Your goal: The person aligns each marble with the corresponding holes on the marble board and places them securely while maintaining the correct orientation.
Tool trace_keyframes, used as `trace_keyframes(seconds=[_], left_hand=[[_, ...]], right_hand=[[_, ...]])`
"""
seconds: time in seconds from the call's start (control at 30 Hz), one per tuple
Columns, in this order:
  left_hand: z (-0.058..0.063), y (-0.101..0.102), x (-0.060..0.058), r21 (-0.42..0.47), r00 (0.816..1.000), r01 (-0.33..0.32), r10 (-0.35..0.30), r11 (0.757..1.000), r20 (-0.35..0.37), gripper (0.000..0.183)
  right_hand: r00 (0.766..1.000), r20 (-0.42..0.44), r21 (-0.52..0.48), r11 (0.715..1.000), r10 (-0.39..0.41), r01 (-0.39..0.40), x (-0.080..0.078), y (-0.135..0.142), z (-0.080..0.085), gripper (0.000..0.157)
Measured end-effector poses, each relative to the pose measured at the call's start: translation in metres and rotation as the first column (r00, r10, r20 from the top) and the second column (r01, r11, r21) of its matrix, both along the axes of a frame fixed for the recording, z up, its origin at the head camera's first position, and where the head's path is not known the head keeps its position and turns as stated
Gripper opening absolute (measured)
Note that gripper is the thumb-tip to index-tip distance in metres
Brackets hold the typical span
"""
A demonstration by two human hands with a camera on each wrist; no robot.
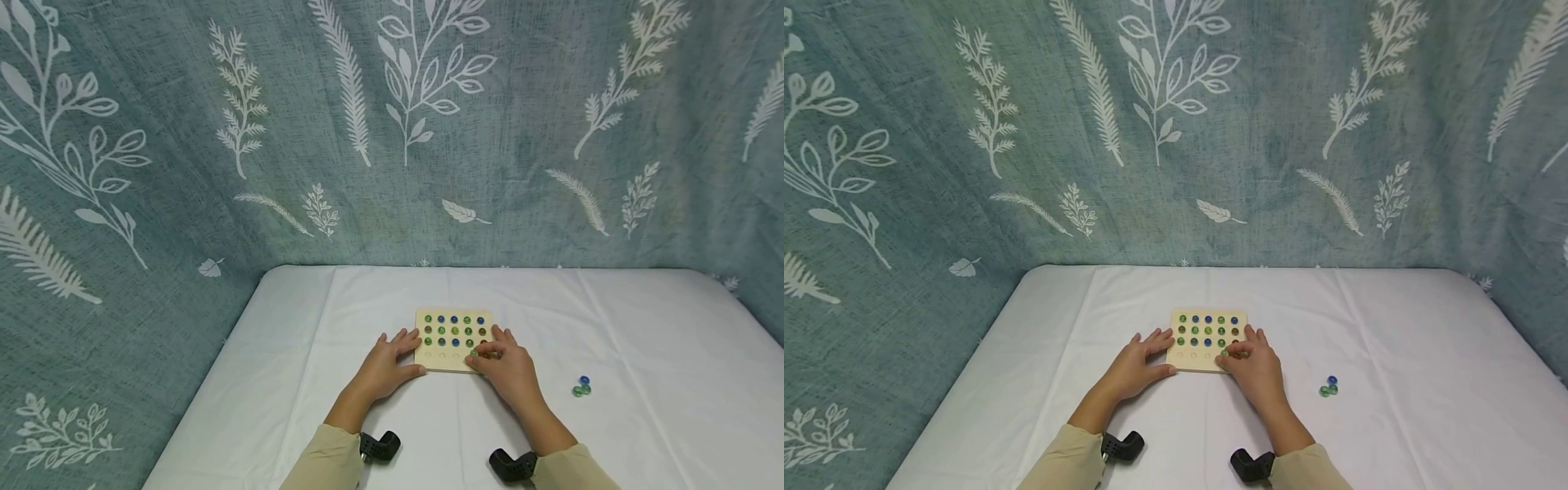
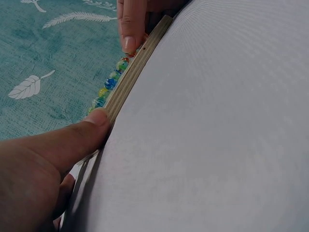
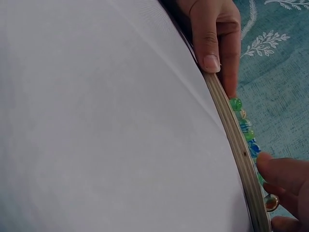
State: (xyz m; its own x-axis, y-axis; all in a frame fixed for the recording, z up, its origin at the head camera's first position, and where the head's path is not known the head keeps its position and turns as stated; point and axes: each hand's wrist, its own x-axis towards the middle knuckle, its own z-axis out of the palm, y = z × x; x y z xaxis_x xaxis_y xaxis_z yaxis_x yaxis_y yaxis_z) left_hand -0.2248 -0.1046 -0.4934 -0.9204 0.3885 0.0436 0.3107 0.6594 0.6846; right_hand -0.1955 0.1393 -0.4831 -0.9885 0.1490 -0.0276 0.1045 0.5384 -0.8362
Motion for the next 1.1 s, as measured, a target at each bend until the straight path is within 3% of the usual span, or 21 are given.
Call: trace_keyframes(seconds=[0.47,1.1], left_hand=[[0.0008,0.0009,0.001,0.0,1.0,-0.017,0.017,1.0,0.026,0.065],[-0.0002,0.0004,0.0009,0.008,1.0,-0.005,0.005,1.0,-0.002,0.064]], right_hand=[[1.0,0.003,0.019,1.0,0.023,-0.023,0.0004,-0.0001,-0.0009,0.026],[1.0,0.012,0.027,1.0,0.007,-0.008,0.0012,-0.0028,-0.0006,0.026]])
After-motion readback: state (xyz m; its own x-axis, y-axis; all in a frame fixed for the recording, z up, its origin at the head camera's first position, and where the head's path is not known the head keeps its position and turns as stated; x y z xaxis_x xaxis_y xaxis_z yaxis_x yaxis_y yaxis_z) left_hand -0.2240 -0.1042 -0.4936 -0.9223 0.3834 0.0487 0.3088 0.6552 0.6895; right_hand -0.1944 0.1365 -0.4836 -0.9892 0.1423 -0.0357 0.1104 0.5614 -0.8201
